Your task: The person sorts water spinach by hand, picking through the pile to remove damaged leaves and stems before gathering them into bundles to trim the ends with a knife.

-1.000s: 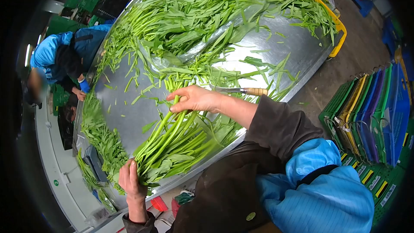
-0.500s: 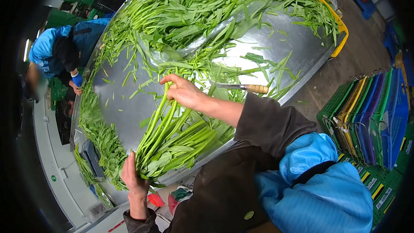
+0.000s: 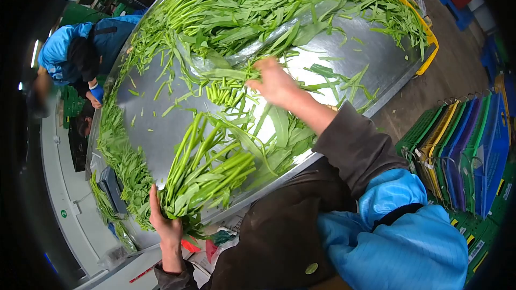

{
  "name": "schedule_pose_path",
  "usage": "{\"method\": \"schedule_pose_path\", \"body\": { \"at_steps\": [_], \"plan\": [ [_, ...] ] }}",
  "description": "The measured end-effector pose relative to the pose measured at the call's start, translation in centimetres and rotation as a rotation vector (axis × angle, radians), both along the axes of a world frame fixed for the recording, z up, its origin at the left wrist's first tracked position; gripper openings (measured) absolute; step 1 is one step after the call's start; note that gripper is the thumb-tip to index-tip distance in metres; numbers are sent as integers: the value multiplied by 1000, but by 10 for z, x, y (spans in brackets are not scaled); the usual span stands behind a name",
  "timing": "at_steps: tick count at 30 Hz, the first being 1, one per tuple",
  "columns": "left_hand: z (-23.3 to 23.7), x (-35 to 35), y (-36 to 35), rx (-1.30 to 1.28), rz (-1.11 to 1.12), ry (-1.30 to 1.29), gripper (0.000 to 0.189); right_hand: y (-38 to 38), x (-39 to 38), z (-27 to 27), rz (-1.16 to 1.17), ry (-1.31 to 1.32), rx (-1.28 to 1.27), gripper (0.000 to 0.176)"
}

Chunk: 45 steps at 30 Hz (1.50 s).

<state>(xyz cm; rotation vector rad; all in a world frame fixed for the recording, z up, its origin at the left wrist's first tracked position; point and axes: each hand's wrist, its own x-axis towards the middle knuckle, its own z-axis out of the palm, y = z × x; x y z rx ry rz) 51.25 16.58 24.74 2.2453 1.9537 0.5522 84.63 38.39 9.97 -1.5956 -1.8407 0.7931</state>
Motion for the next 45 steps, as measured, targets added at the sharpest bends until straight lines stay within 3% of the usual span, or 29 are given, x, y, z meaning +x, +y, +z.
{"method": "schedule_pose_path", "body": {
  "at_steps": [1,2,3,4,6,7,10,12,14,15,16,18,20,21,22,24,26,28,30,32,33,34,36,38,40,42,44,45],
  "plan": [
    [-2,1,-1,-32,59,-122,77,-10,-9,18,179,103,-177,48],
    [-3,2,1,-59,114,-243,78,-19,-17,43,427,273,-518,63],
    [-3,4,3,-64,104,-241,81,-28,-32,42,600,300,-587,58],
    [-1,4,5,-66,96,-238,81,-35,-45,37,743,391,-487,48],
    [2,4,5,-160,174,-348,85,-34,-52,35,802,655,-575,38],
    [3,6,5,-157,180,-349,85,-33,-50,36,808,653,-575,38],
    [3,10,2,-167,152,-386,86,-23,-29,36,751,648,-465,31],
    [-2,7,-2,-151,132,-334,87,-10,-15,19,435,825,-429,32],
    [-3,7,-6,-158,161,-371,87,1,1,-1,-145,1420,-577,39],
    [-4,6,-8,-158,171,-405,88,2,-1,7,-49,1259,-633,50],
    [-5,6,-6,-155,172,-439,88,-7,-11,9,-52,1261,-630,50],
    [-3,9,-3,-175,181,-460,88,-38,-40,10,431,797,-810,58],
    [-1,9,-1,-192,193,-474,88,-38,-66,-10,586,746,-946,46],
    [-1,7,-1,-190,189,-473,88,-45,-65,2,580,945,-935,38],
    [0,6,-2,-191,187,-473,87,-43,-59,13,584,946,-940,38],
    [4,8,-3,-190,186,-443,87,-30,-42,24,533,677,-805,34],
    [4,9,-4,-180,185,-418,87,-8,-18,-3,269,771,-500,40],
    [3,9,-8,-168,229,-440,86,10,4,-17,-137,1471,-672,46],
    [3,10,-6,-211,261,-479,88,-4,-5,-4,218,1271,-943,68],
    [2,12,-5,-305,324,-553,94,-33,-32,8,598,938,-960,83],
    [2,12,-1,-306,320,-550,94,-47,-43,-4,734,1001,-985,84],
    [3,11,1,-316,302,-553,94,-54,-55,7,808,1156,-943,71],
    [6,11,3,-337,274,-559,95,-52,-60,14,696,1107,-930,46],
    [10,13,2,-353,310,-592,94,-25,-34,25,612,883,-910,30],
    [9,8,-3,-402,395,-695,91,-1,-9,19,151,935,-741,24],
    [2,4,-7,-369,387,-697,90,10,2,21,212,756,-536,23],
    [1,8,-4,-357,353,-604,88,-9,-25,48,447,746,-380,29],
    [5,15,1,-375,363,-631,87,-21,-45,60,621,691,-89,35]
  ]
}}
